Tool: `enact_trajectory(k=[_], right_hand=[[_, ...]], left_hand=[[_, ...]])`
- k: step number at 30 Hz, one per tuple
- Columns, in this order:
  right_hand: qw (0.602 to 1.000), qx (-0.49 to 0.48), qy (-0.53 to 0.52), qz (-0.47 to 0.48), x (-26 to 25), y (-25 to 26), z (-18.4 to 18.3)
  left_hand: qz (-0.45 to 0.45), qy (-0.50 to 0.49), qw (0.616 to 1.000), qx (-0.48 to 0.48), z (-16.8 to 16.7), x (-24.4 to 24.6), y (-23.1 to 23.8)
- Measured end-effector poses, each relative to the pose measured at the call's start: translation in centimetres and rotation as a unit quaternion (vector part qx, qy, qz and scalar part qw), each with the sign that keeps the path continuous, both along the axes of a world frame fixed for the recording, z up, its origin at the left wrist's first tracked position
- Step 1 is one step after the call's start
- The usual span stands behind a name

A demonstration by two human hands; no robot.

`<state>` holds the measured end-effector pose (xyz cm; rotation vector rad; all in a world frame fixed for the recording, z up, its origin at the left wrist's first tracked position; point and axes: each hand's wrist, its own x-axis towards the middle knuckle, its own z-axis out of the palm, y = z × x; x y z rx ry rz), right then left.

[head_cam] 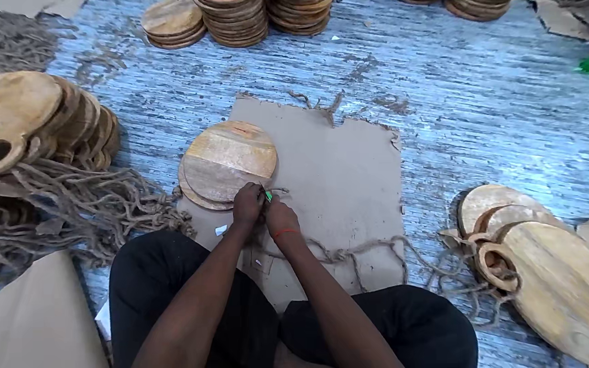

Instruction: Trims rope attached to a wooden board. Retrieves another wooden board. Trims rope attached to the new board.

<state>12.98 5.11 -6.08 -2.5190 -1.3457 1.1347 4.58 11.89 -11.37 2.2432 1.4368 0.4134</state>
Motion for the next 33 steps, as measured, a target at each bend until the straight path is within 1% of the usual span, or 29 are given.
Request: enact_trajectory(k=[2,4,7,12,16,19,25,30,33], right_hand=[[1.0,0.008,0.013,-0.01,0.4,-0.9,-0.3],[0.999,0.015,0.038,-0.027,0.7,-2.5,-0.1],[0.996,0.026,0.06,-0.052,0.8,-3.4,-0.3],[0.996,0.029,0.059,-0.067,0.1,-3.0,-0.1],[0.998,-0.002,0.021,-0.057,-0.7,-2.9,-0.1],[0.998,-0.01,-0.001,-0.055,-0.8,-2.8,-0.3],[0.998,-0.025,0.001,-0.053,-0.7,-1.6,-0.5],[0.999,-0.007,0.001,-0.039,-0.6,0.3,-0.2],[1.0,-0.023,0.004,-0.02,-0.1,-0.1,-0.2]], left_hand=[[-0.003,-0.012,1.0,-0.001,0.5,0.1,-0.2],[-0.015,-0.025,0.999,0.014,0.6,0.2,-0.5],[-0.02,-0.039,0.998,0.04,0.4,0.3,-0.5],[-0.021,-0.031,0.999,0.039,0.0,0.1,-0.1],[-0.048,-0.02,0.998,0.042,-0.1,-0.1,-0.2],[-0.051,-0.013,0.998,0.041,0.1,0.1,-0.1],[-0.078,0.001,0.995,0.063,0.0,0.2,0.1],[-0.085,0.015,0.995,0.051,-0.3,0.1,0.4],[-0.082,0.003,0.995,0.054,-0.6,0.0,0.6]])
